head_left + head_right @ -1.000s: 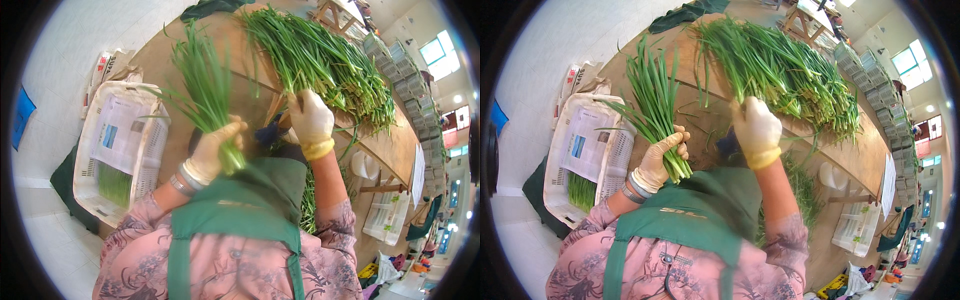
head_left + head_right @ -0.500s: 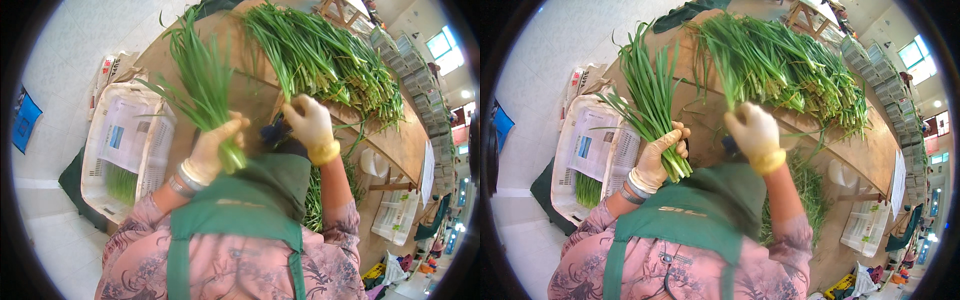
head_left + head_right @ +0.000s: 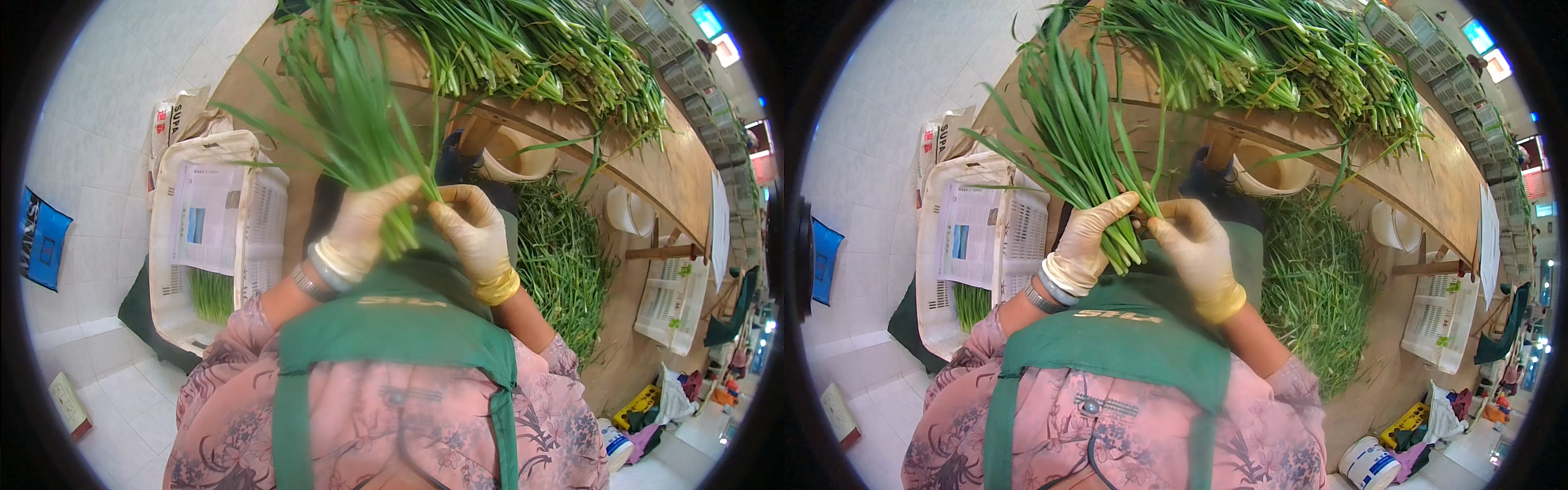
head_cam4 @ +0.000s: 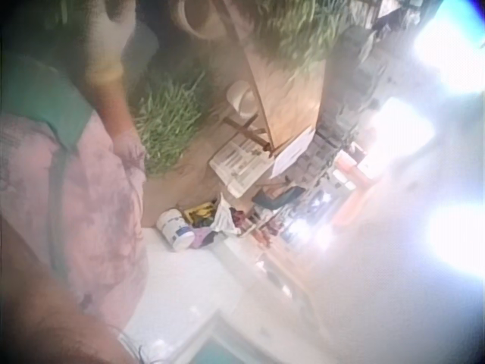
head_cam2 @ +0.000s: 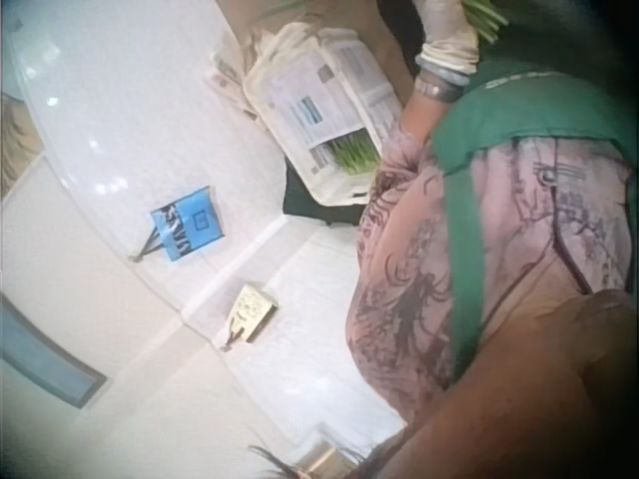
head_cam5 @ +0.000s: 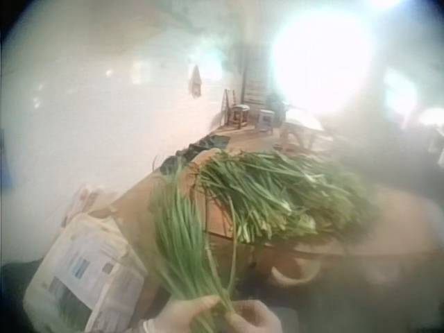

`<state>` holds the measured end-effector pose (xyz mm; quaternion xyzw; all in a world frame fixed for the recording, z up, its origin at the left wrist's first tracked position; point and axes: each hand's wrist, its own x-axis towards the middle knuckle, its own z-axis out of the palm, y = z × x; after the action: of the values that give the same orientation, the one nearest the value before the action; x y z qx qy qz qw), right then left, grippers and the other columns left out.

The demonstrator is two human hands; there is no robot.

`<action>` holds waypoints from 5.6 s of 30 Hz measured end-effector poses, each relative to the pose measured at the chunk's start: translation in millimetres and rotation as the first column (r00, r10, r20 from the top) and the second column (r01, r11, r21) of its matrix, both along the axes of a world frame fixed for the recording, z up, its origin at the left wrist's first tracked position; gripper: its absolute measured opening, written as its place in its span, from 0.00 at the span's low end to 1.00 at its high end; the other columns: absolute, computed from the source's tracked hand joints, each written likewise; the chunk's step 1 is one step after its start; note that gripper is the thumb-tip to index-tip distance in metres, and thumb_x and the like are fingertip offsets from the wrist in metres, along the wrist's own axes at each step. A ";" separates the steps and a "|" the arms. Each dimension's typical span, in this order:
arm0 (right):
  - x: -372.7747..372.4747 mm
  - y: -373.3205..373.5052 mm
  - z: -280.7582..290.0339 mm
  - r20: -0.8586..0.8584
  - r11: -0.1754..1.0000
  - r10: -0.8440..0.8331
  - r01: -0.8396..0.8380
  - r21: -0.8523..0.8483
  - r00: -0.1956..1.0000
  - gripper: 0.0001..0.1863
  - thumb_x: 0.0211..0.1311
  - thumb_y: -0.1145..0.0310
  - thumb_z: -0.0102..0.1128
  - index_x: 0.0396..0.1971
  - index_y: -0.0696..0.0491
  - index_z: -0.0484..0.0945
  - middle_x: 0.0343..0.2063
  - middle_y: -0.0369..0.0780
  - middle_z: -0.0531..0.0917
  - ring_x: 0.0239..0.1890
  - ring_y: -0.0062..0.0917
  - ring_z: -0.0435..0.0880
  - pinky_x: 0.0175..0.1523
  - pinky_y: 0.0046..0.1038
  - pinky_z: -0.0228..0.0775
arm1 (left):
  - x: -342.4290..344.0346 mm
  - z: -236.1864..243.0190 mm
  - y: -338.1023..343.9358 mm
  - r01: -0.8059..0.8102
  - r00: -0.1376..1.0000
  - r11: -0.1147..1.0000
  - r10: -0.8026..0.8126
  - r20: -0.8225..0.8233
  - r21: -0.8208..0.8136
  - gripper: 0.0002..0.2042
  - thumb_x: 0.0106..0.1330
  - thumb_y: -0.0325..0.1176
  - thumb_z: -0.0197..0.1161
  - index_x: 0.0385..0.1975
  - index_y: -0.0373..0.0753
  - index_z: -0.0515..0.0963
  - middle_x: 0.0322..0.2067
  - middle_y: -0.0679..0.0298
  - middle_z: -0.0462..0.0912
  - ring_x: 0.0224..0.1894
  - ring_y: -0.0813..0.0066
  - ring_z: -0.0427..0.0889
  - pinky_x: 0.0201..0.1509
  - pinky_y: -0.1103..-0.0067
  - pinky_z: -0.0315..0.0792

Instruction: The person trims the root ends of green onions using a knife. They repeatedly pick up bunches, cut the ends, and place the trimmed onions on a wooden table while discarding the cut roots.

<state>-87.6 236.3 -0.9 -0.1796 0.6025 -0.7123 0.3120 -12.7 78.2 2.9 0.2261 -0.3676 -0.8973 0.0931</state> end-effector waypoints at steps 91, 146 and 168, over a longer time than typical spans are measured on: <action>9.5 2.9 24.2 0.044 0.985 0.076 -0.082 0.151 0.996 0.11 0.67 0.66 0.62 0.42 0.59 0.77 0.33 0.34 0.80 0.36 0.17 0.76 0.43 0.22 0.70 | 11.0 16.6 -19.5 0.107 0.982 0.985 -0.083 -0.171 0.134 0.11 0.68 0.28 0.63 0.48 0.40 0.74 0.38 0.62 0.83 0.43 0.67 0.84 0.52 0.65 0.81; -65.5 -53.0 55.0 -0.492 0.916 0.038 0.166 0.364 0.870 0.15 0.61 0.62 0.66 0.26 0.59 0.77 0.18 0.44 0.77 0.21 0.24 0.72 0.30 0.31 0.69 | 24.0 14.5 -56.7 -0.020 0.995 0.991 0.032 -0.090 0.129 0.15 0.69 0.27 0.62 0.54 0.37 0.74 0.44 0.61 0.83 0.34 0.75 0.80 0.42 0.72 0.78; 9.6 21.4 9.5 0.375 0.997 -0.021 0.048 -0.064 0.927 0.10 0.67 0.69 0.62 0.43 0.58 0.75 0.40 0.39 0.81 0.38 0.20 0.80 0.47 0.24 0.74 | 9.4 15.5 -4.7 0.078 0.996 0.992 -0.072 -0.061 0.098 0.14 0.65 0.22 0.65 0.49 0.38 0.75 0.42 0.63 0.82 0.47 0.71 0.83 0.52 0.71 0.78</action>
<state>-77.9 257.7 8.6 -0.0413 0.5091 -0.7600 0.4018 -3.3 73.5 18.4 0.1909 -0.3274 -0.9236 0.0581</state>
